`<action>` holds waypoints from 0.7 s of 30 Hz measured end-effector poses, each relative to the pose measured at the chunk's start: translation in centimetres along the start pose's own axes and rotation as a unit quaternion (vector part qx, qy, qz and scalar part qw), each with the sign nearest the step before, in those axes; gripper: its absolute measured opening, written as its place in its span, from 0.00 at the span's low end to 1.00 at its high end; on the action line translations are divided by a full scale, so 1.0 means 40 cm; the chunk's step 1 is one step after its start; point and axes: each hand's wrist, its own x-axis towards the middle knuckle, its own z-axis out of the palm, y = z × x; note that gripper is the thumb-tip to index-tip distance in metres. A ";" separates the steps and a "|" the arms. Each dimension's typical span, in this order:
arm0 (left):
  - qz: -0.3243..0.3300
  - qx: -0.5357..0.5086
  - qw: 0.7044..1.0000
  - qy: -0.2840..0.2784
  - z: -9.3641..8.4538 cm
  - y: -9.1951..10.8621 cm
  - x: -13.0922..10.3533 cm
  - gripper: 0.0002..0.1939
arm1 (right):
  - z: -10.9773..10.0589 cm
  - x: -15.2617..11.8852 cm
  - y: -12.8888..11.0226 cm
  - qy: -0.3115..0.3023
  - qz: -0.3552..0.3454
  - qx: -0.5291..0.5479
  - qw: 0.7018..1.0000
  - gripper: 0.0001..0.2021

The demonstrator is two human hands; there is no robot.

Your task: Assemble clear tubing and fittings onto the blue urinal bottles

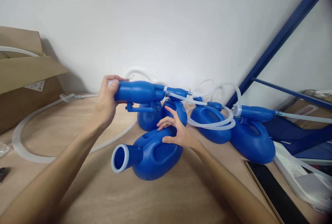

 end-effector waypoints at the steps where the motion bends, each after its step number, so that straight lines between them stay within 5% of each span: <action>1: -0.051 -0.027 0.998 0.016 -0.002 0.014 0.000 0.19 | -0.004 0.002 -0.010 0.019 -0.022 -0.019 0.999 0.60; 3: -0.128 -0.056 0.990 0.003 0.010 0.039 -0.013 0.21 | -0.019 0.006 -0.041 0.088 -0.084 -0.114 0.986 0.61; 5: -0.171 -0.045 0.982 -0.059 0.035 0.059 -0.041 0.23 | -0.041 0.007 -0.080 0.140 -0.160 -0.266 0.940 0.58; 10: -0.154 0.009 0.971 -0.185 0.082 0.083 -0.106 0.26 | -0.086 -0.008 -0.156 0.132 -0.341 -0.505 0.782 0.30; 13: -0.143 0.003 0.973 -0.183 0.085 0.078 -0.119 0.25 | -0.073 -0.021 -0.173 0.162 -0.370 -0.543 0.736 0.22; 16: -0.093 0.021 0.984 -0.149 0.088 0.067 -0.124 0.24 | -0.039 -0.027 -0.187 0.186 -0.354 -0.512 0.760 0.27; 18: -0.027 0.049 0.991 -0.122 0.091 0.061 -0.129 0.23 | -0.011 -0.024 -0.197 0.209 -0.301 -0.429 0.825 0.34; 21: 0.083 0.089 0.989 -0.082 0.089 0.051 -0.136 0.21 | 0.034 -0.010 -0.204 0.233 -0.086 -0.172 0.953 0.33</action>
